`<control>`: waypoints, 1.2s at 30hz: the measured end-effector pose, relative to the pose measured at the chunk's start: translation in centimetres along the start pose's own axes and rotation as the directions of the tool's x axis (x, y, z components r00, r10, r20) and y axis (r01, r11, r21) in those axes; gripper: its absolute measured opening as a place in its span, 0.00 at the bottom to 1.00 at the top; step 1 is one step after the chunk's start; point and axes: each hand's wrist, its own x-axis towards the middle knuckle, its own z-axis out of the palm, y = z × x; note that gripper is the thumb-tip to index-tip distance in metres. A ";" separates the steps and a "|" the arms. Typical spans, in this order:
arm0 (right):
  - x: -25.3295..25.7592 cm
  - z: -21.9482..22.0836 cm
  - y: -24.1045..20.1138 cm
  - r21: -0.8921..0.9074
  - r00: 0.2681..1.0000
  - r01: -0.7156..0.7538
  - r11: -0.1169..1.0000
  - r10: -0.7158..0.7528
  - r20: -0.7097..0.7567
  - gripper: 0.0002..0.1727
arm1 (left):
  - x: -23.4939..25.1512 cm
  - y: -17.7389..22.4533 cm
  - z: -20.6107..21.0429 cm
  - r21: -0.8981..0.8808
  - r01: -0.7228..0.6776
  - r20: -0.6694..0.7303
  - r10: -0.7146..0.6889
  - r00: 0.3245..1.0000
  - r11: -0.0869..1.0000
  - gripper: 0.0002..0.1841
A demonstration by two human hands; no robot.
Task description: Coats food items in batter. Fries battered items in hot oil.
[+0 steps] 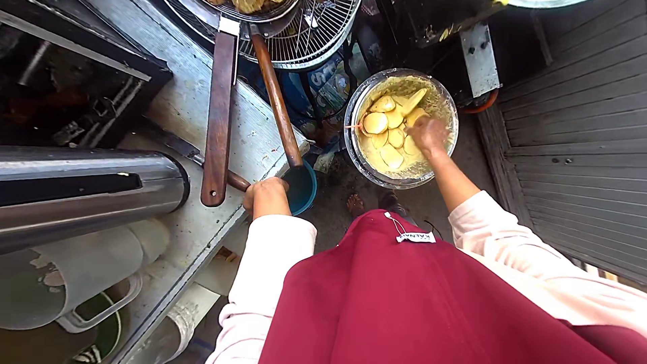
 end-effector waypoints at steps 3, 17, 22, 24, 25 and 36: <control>-1.2 5.2 -0.5 -0.205 0.974 0.010 0.979 0.037 0.223 0.31 | 0.0 0.0 -0.1 -0.015 0.004 0.004 -0.004 1.000 1.000 0.29; 0.2 8.3 -1.8 -0.369 0.945 0.168 0.914 -0.043 0.324 0.32 | 0.1 0.1 -0.1 -0.011 0.011 0.008 -0.010 1.000 1.000 0.28; 0.2 8.0 -1.7 -0.398 0.920 0.189 0.898 -0.020 0.392 0.36 | 0.2 0.1 -0.3 0.012 0.010 0.027 -0.011 1.000 1.000 0.28; -0.2 8.3 -1.7 -0.407 0.924 0.204 0.890 -0.038 0.381 0.35 | 0.4 0.3 -0.3 0.017 0.018 0.032 -0.019 0.999 1.000 0.28; -0.4 8.5 -1.8 -0.413 0.925 0.221 0.883 -0.056 0.376 0.34 | 0.4 0.3 -0.2 0.015 0.023 0.036 -0.024 0.999 1.000 0.28; 0.7 9.6 -0.2 -0.398 0.911 0.363 0.843 -0.232 0.340 0.42 | 0.9 0.3 0.0 -0.034 0.060 0.034 -0.059 0.998 0.998 0.31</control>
